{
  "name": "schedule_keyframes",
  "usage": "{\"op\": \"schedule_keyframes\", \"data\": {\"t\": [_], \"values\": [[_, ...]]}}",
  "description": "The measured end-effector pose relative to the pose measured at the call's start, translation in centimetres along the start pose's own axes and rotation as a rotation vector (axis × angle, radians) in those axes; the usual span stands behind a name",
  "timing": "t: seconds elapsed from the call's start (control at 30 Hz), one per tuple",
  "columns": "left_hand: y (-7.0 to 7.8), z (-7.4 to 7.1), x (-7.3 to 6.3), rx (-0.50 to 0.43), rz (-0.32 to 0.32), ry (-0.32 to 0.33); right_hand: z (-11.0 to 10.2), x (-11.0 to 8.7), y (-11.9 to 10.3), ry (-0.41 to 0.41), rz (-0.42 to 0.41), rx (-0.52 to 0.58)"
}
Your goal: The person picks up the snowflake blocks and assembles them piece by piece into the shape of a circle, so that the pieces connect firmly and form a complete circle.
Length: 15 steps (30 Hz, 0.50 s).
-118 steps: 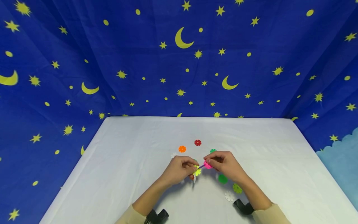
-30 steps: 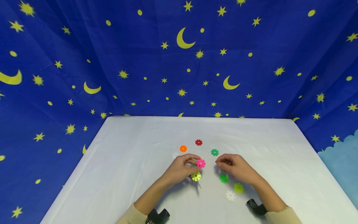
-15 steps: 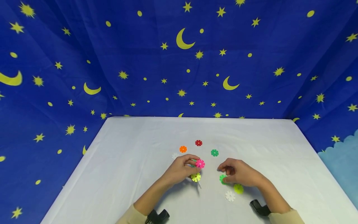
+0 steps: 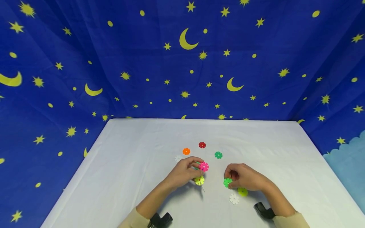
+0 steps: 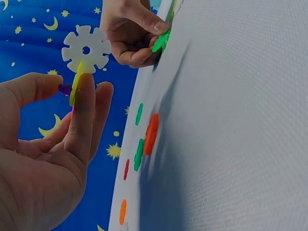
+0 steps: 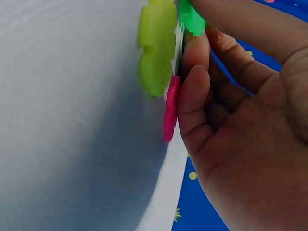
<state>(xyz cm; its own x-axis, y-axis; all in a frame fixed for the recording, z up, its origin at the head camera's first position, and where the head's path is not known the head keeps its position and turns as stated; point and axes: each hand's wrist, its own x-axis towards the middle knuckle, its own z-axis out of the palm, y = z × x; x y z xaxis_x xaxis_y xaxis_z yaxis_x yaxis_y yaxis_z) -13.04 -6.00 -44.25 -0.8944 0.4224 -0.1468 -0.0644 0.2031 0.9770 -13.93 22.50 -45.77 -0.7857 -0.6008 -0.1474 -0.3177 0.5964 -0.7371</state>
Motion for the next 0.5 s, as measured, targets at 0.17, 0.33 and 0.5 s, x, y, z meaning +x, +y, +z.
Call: {"op": "schedule_keyframes", "data": {"t": [0.17,0.33,0.5], "values": [[-0.18,-0.05,0.01,-0.001,0.006,-0.005,-0.12,0.14,0.08,-0.040,0.008,0.094],[-0.34,-0.04,0.06,0.001,0.009,-0.005,-0.26,0.21,0.30,-0.054,-0.001,0.177],[-0.30,-0.01,0.03,0.001,0.008,-0.011,-0.47,0.32,0.52,-0.030,-0.008,0.205]]}}
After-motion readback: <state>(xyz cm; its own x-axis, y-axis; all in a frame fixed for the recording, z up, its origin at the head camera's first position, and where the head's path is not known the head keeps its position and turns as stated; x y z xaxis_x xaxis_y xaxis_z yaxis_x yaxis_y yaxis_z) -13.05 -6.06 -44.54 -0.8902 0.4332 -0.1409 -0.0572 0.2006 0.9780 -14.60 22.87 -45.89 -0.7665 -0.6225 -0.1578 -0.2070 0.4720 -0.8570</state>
